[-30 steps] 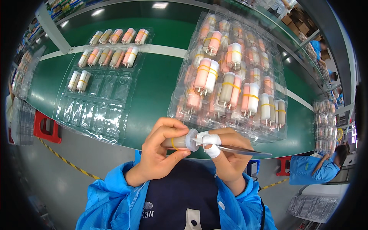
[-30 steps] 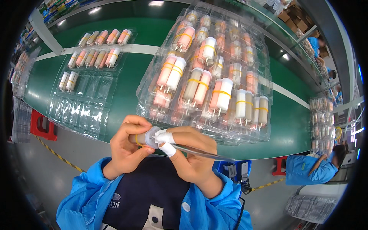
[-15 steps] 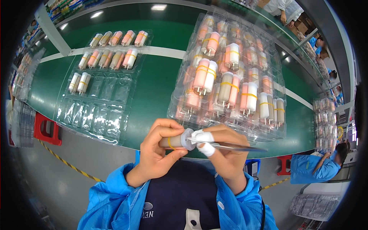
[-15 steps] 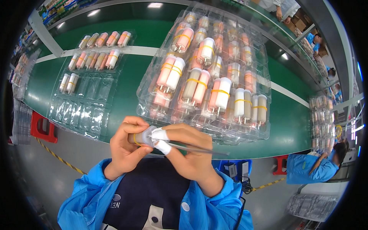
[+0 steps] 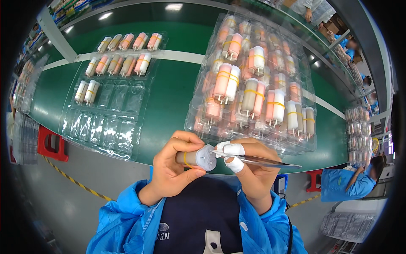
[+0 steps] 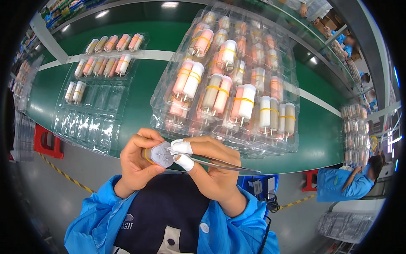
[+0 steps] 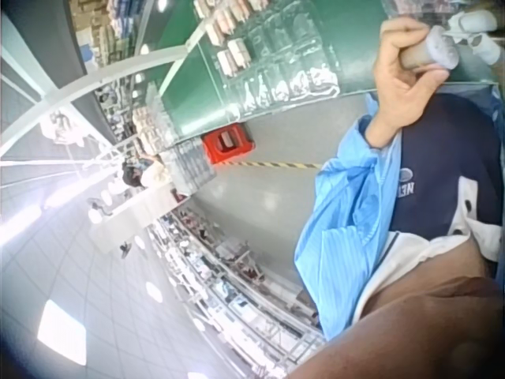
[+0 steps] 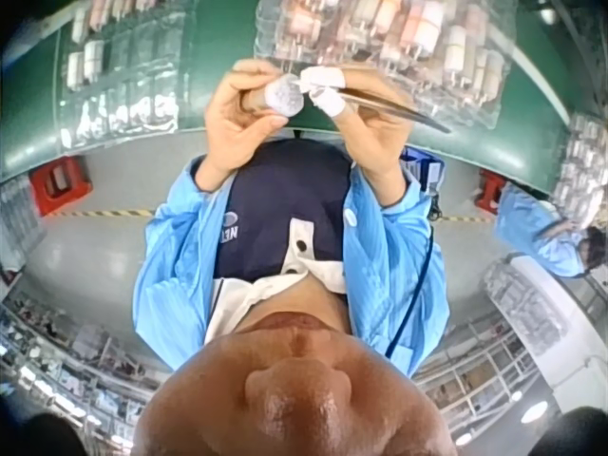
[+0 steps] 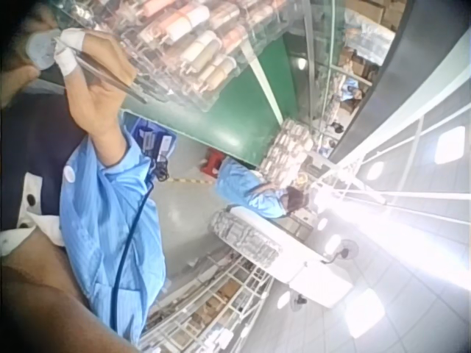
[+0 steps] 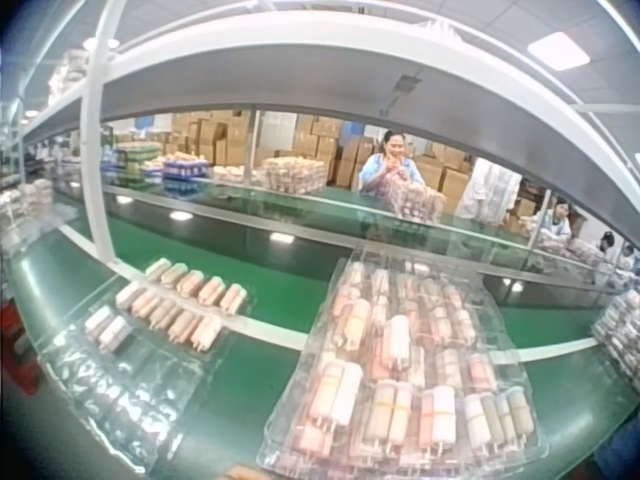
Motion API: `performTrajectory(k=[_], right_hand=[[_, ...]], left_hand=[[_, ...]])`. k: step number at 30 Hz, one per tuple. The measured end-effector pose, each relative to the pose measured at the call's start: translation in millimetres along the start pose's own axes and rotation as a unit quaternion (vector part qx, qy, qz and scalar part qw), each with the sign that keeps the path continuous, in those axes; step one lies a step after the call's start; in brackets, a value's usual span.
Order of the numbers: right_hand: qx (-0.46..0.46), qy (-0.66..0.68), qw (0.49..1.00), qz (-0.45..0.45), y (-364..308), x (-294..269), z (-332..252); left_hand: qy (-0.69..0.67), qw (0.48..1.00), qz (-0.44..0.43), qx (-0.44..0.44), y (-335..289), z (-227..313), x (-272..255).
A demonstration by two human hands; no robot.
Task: The person uses tweezers to insert small white components into cylindrical objects with pink and white bodies. They handle the items one at a time, picking them from a clear plastic tray and placing them back after insertion. The task is performed at a green assembly table in a factory setting.
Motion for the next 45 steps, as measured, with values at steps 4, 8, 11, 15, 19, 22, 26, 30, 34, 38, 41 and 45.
performTrajectory(k=[4,8,11,15,19,22,26,30,34,38,41,45], right_hand=[[-0.004,-0.008,1.0,-0.006,1,1,1],[-0.009,-0.02,1.0,-0.011,3,1,-2],[0.007,0.006,1.0,-0.004,1,0,2],[-0.013,-0.01,1.0,-0.007,3,1,1],[0.016,0.053,0.998,0.007,0,0,8],[0.021,0.049,0.999,0.007,0,0,7],[0.003,0.021,1.0,0.002,2,2,3],[-0.025,-0.027,0.999,-0.002,5,5,-3],[-0.043,-0.072,0.996,-0.03,10,10,-12],[-0.029,-0.079,0.994,-0.065,15,12,-16],[-0.015,-0.083,0.993,-0.08,16,12,-16],[0.005,-0.035,0.998,-0.059,16,11,-8]], left_hand=[[0.001,1.0,0.001,-0.002,0,-1,-1],[0.005,1.0,0.002,-0.004,0,-1,-1],[0.001,1.0,0.002,-0.003,1,-1,-1],[0.003,1.0,0.004,-0.011,1,-1,-1],[0.001,1.0,0.011,-0.005,0,-1,-1],[-0.003,1.0,0.014,-0.001,-1,-1,-2],[0.008,1.0,0.014,0.002,-2,0,-2],[0.034,0.999,0.013,0.016,0,3,-1],[0.065,0.997,0.009,0.027,1,6,-2],[0.066,0.997,0.01,0.026,-1,6,-1],[0.073,0.997,0.007,0.028,-1,7,-1],[0.055,0.998,0.023,0.018,-1,9,-2]])
Point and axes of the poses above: each hand's wrist, its own y-axis towards the middle knuckle, its own x-axis out of the palm, z = x × y, the point moved 7 cm from there along y, towards the middle knuckle, and after that the axes turned 10 degrees about x, right-handed, at the moved point
